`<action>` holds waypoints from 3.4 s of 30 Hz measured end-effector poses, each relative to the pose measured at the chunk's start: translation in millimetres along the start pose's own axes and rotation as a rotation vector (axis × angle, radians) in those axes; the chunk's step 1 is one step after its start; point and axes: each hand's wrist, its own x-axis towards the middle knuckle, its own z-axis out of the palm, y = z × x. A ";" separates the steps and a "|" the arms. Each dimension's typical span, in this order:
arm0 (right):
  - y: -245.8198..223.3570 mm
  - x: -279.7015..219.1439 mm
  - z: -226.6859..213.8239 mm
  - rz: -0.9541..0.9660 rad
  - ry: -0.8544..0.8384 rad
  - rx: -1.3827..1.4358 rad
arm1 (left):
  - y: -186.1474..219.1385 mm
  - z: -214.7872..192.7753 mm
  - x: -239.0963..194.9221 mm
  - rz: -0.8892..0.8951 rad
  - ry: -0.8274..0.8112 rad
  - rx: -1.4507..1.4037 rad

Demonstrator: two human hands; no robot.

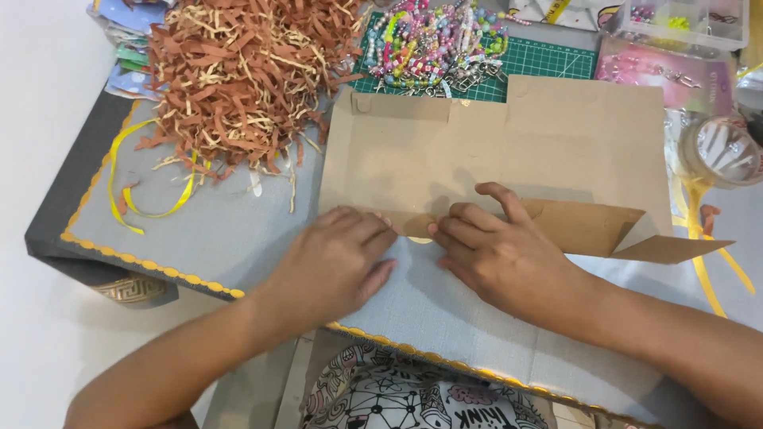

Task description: The person folds a flat cardboard box along pre-scored lines, tucks flaps into slots, and forms the box shape. They repeatedly open and close the box to test the fit of the flaps and tabs.

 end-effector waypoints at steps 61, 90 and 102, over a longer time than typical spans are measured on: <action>43.6 87.7 58.4 0.311 -0.242 -0.303 | -139.2 101.3 75.7 -0.032 0.225 0.057; 52.1 95.7 61.5 0.331 -0.206 -0.233 | -159.2 22.0 65.7 -0.311 0.052 -0.061; 54.2 104.9 55.8 0.287 -0.120 -0.253 | -163.4 12.6 66.2 -0.481 -0.054 -0.057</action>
